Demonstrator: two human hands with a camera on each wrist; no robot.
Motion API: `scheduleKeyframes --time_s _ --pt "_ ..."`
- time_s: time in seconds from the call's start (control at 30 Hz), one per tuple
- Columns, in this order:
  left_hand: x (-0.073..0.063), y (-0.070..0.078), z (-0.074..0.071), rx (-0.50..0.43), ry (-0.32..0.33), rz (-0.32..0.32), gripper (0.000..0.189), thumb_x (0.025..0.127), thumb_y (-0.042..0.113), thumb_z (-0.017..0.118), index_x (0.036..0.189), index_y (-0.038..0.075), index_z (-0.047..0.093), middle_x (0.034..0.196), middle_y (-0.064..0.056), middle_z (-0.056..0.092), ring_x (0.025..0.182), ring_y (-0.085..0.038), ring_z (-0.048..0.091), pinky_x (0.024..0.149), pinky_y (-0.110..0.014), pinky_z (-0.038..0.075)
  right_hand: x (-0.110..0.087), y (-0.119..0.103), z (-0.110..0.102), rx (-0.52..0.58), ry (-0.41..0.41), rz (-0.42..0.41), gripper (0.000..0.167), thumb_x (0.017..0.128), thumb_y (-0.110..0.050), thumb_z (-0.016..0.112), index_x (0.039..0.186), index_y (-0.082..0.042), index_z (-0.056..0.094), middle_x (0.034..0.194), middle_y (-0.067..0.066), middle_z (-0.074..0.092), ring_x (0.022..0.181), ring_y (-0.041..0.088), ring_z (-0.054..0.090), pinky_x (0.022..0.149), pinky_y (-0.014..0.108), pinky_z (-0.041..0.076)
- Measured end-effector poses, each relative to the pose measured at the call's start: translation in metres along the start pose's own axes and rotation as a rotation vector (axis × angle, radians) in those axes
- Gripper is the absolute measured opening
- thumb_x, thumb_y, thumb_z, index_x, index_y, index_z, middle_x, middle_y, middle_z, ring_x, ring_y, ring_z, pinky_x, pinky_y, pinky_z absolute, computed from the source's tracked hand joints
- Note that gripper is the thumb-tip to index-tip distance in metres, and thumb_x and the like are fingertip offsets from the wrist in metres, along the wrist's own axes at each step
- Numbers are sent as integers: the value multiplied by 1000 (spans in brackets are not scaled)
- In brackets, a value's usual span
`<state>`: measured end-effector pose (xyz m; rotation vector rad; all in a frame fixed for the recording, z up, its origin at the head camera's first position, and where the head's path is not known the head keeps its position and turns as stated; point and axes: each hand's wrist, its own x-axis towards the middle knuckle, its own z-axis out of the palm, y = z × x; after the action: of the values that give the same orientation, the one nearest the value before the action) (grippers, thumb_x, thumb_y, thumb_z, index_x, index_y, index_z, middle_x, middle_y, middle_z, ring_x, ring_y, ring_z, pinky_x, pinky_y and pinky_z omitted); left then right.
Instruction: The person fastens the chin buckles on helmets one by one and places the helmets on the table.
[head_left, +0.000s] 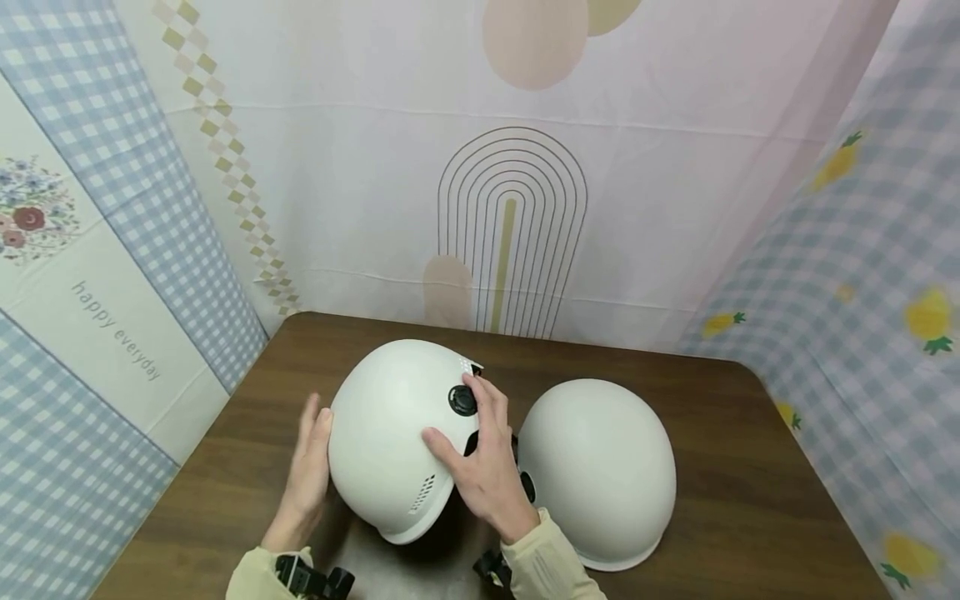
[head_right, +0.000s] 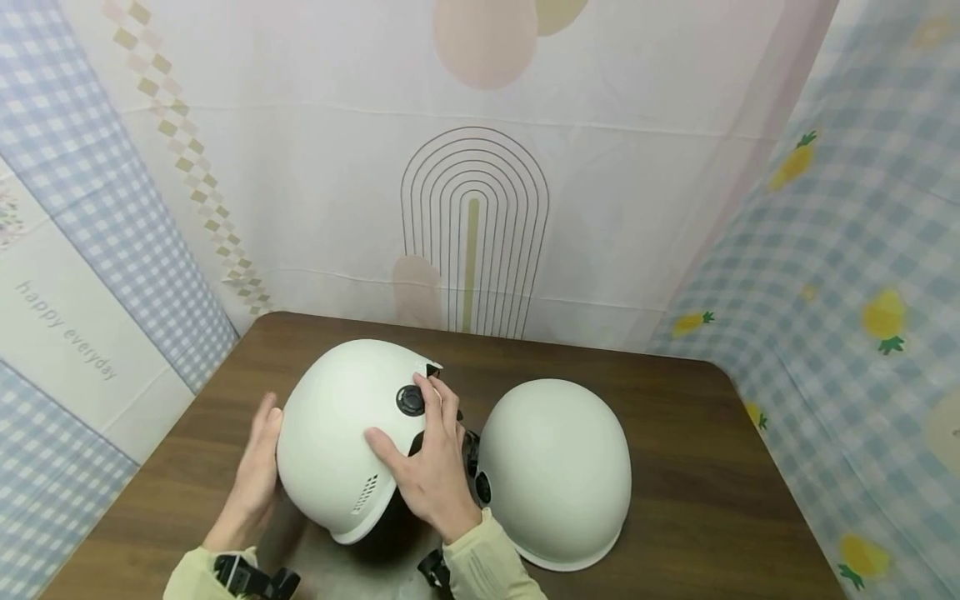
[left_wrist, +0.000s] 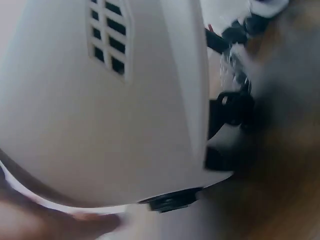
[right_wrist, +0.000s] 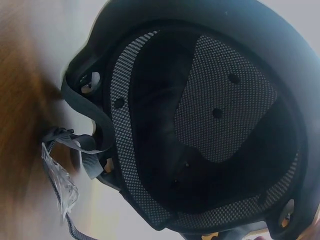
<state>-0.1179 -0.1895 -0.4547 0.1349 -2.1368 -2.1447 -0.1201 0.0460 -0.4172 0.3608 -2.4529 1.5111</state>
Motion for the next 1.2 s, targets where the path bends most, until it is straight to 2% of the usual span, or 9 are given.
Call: scheduleKeyframes --time_s 0.07,0.13,0.23,0.3,0.43,0.57,0.73,0.9,1.2 --pt "1 6 0 54 55 113 59 106 33 37 157 32 6 162 -2 11 147 -23 10 115 -48 13 0 -1 0 4 -4 -6 76 84 -56 68 149 -36 33 150 -11 27 126 24 36 98 54 30" --pt "3 11 1 96 83 221 56 106 22 39 156 34 16 158 -1 25 145 -20 21 113 -37 22 1 -1 0 6 -5 -13 76 84 -56 68 149 -36 33 149 -12 27 124 23 37 97 52 30" --pt "4 15 2 103 64 296 49 106 14 37 153 28 30 153 -2 37 141 -17 32 107 -21 30 1 -2 -1 8 -11 -21 76 84 -55 68 148 -36 33 149 -12 27 124 23 36 96 52 30" --pt "4 15 2 71 53 295 45 107 12 35 150 21 38 150 -5 41 138 -16 37 103 -15 33 2 -2 -1 -1 -20 -29 76 84 -56 68 149 -37 32 150 -11 26 125 24 35 97 53 30" --pt "3 12 4 18 77 250 41 107 17 33 146 11 46 149 -7 44 136 -13 39 101 -14 35 3 -1 -2 -51 -50 -76 80 84 -59 66 151 -38 27 152 -8 24 129 24 35 99 55 27" --pt "0 8 8 71 95 230 45 108 29 31 147 12 44 150 -5 42 133 -9 40 99 -13 34 3 0 -3 -82 -60 -107 90 83 -61 65 155 -34 18 154 -6 22 131 22 37 100 56 26" --pt "-4 4 10 94 73 256 44 108 30 31 149 16 40 151 -4 39 131 -5 42 96 -13 36 -1 -4 1 -1 -37 -19 104 80 -61 69 156 -30 6 155 -7 21 131 26 32 102 58 27" --pt "-5 3 10 90 80 264 44 108 29 34 148 15 40 150 -3 40 127 -3 44 93 -12 38 -4 -5 4 24 -18 26 100 81 -58 69 155 -28 9 152 -3 24 131 29 30 103 60 26" --pt "-8 3 10 77 77 237 44 108 31 32 149 15 38 149 -2 40 124 -3 46 91 -13 41 -5 -3 5 27 -3 -33 93 86 -53 66 156 -25 9 155 -3 16 136 24 25 106 58 24"
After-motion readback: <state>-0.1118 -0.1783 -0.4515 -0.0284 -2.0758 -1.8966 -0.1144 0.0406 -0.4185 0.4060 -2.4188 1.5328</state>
